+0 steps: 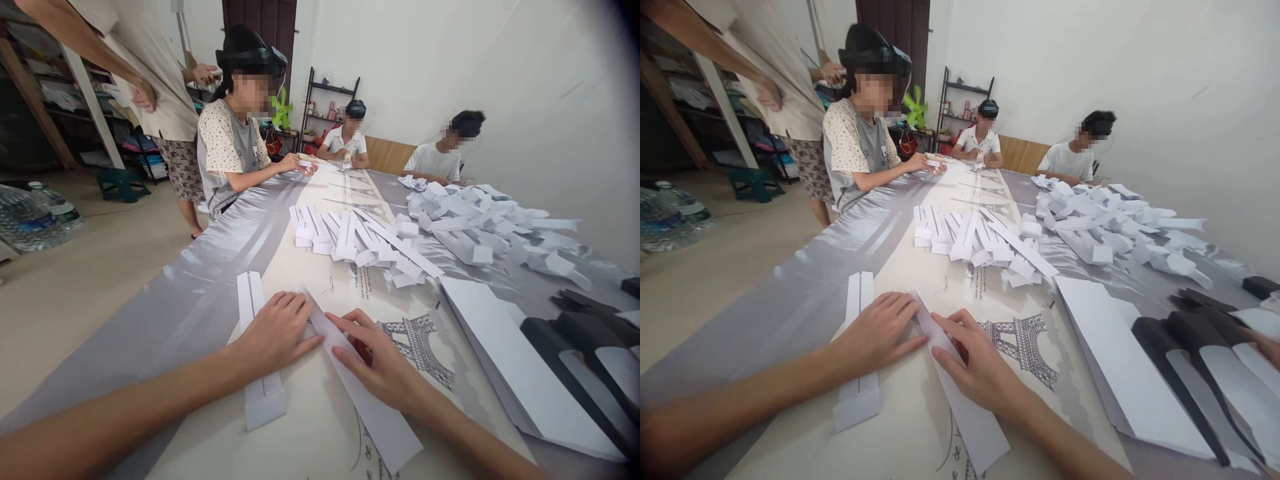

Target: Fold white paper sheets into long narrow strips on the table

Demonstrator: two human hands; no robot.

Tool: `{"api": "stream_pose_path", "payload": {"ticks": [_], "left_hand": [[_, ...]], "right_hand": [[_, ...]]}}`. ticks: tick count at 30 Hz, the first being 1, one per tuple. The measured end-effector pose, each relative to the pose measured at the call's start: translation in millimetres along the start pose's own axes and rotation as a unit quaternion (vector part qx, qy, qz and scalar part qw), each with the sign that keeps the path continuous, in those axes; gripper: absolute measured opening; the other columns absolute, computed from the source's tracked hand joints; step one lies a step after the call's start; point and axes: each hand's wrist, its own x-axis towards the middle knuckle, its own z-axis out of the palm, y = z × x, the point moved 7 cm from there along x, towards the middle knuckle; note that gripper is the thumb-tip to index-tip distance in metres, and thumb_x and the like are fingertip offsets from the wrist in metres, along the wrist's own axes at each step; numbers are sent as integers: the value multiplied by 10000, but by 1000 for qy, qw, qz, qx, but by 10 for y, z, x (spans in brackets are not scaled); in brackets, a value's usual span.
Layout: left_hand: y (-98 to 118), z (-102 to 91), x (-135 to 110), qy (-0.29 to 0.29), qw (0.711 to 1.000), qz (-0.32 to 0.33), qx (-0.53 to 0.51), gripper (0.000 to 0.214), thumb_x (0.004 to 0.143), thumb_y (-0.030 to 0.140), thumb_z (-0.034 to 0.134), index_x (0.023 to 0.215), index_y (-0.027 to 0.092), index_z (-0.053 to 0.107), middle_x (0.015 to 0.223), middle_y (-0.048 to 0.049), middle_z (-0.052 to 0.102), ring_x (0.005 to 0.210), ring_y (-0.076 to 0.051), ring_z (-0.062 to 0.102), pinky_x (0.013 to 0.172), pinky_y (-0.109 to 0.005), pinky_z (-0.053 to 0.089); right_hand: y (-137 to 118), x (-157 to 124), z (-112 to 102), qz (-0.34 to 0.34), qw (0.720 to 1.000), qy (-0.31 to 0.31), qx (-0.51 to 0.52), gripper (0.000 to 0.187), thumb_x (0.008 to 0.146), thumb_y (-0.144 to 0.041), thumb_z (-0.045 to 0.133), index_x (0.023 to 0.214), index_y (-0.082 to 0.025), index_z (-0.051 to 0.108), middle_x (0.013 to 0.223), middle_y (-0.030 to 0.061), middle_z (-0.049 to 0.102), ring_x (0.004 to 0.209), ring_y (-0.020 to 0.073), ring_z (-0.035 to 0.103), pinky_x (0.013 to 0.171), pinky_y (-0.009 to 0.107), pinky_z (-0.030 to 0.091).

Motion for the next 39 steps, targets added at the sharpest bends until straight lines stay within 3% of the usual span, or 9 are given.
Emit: {"api": "stream_pose_path", "payload": {"ticks": [4, 7, 9, 11, 14, 16, 22, 28, 39], "left_hand": [[-8, 2, -4, -5, 1000, -4, 2, 365, 975, 497, 554, 974, 133, 584, 971, -102, 624, 930, -276, 603, 891, -445, 494], [-6, -3, -6, -5, 1000, -3, -4, 355, 972, 493, 564, 994, 139, 584, 994, -102, 622, 952, -281, 600, 892, -444, 492], [-4, -9, -4, -3, 1000, -3, -8, 347, 972, 492, 564, 1004, 147, 582, 1010, -101, 624, 957, -280, 601, 894, -446, 492], [-1, -15, -1, 1, 1000, -1, -12, 338, 977, 491, 555, 989, 154, 577, 1007, -97, 628, 949, -274, 604, 895, -445, 492], [1, -22, -1, 13, 1000, 5, -10, 331, 990, 492, 527, 980, 164, 567, 984, -90, 631, 939, -269, 610, 889, -444, 494], [-5, -17, -4, 17, 1000, 7, -8, 323, 989, 489, 528, 976, 168, 562, 970, -87, 629, 934, -271, 612, 880, -446, 498], [-2, -36, -10, 29, 999, 14, -10, 280, 971, 452, 566, 966, 172, 560, 963, -82, 627, 924, -269, 616, 875, -453, 511], [-21, -35, -18, 40, 998, 44, -10, 165, 991, 312, 537, 945, 162, 589, 913, -73, 634, 885, -252, 626, 848, -428, 531], [-223, -106, -39, 24, 990, 122, -62, 255, 1018, 197, 447, 1009, 183, 701, 1033, -65, 731, 974, -216, 691, 876, -359, 537]], "right_hand": [[21, 29, -88, 6, 999, 0, 33, 417, 1039, -414, 478, 1441, -322, 543, 818, -2, 530, 673, 149, 496, 628, 302, 475], [4, 39, -93, -8, 999, -3, 48, 362, 1056, -415, 441, 1342, -325, 642, 826, 14, 566, 703, 158, 529, 608, 296, 464], [-28, 34, -66, -28, 998, 3, 51, 349, 1054, -387, 450, 1343, -333, 638, 971, 42, 623, 783, 170, 588, 642, 308, 505], [-67, 24, -45, -54, 998, 21, 40, 363, 1042, -342, 478, 1385, -332, 596, 1222, 68, 619, 1009, 206, 630, 818, 361, 557], [-110, 17, -8, -86, 996, 22, -8, 452, 1024, -285, 500, 1474, -326, 492, 1481, 56, 506, 1360, 250, 478, 1138, 466, 424], [-119, 20, 26, -93, 995, -6, -32, 518, 1022, -264, 490, 1529, -328, 406, 1563, 37, 435, 1443, 251, 395, 1195, 489, 364], [-132, 15, 60, -96, 991, -47, -75, 590, 1027, -238, 458, 1579, -352, 285, 1625, -4, 341, 1495, 239, 321, 1211, 510, 351], [-138, 0, 96, -106, 985, -59, -124, 580, 1033, -224, 441, 1585, -313, 286, 1651, -11, 276, 1515, 223, 273, 1226, 473, 336], [-164, -6, 138, -118, 973, -83, -180, 602, 1034, -244, 451, 1596, -312, 248, 1652, -17, 266, 1522, 232, 252, 1240, 502, 296]]}}
